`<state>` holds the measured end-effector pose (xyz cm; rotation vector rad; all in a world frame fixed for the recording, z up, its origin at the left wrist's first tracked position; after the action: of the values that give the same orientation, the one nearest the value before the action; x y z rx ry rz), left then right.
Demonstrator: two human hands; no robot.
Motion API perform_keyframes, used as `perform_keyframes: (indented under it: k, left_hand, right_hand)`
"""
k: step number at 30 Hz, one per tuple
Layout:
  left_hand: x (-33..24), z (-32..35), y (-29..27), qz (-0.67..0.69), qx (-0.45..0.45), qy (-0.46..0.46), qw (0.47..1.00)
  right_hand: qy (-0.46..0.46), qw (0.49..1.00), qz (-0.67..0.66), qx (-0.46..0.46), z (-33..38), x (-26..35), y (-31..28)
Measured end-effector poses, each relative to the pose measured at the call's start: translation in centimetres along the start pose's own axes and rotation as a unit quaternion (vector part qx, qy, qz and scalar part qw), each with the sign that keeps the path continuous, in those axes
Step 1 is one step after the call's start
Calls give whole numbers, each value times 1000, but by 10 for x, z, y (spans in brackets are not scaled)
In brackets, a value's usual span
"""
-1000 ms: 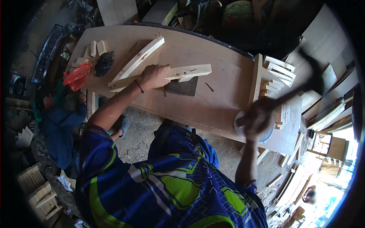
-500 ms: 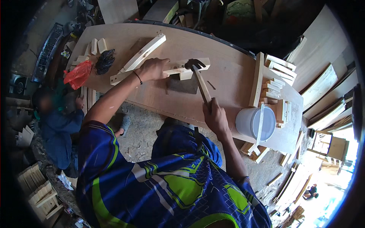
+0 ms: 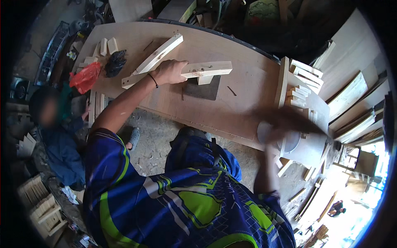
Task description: The recorder uses a hammer and nails to assemble small wooden frames on a workshop table.
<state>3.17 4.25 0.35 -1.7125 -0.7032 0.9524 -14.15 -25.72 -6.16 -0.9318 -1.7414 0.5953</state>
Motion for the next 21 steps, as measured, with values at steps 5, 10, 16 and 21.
perform_keyframes:
  k: [5,10,16,21]
  left_hand:
    - [14,-5,-3,-11,15,-29,999]
    - [-10,22,-13,9,35,-30,999]
    - [-81,52,-14,41,37,94,994]
    - [-92,77,33,45,35,150,987]
  right_hand:
    - [109,991,-37,73,46,60,-8]
    - [229,970,-76,21,88,39,-51]
    - [313,922,-185,-136,104,4,-46]
    - [332,902,-177,-213,78,8,-29]
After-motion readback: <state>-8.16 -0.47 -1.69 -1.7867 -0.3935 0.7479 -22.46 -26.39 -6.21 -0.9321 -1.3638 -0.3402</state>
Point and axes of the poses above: each hand's wrist, its own z-axis away from the middle knuckle, its own y-axis out of the palm, x = y × z, the point moved 7 cm from there along -z, towards the middle knuckle, and after that the axes turned 12 degrees about -x, right-handed, at the moved point
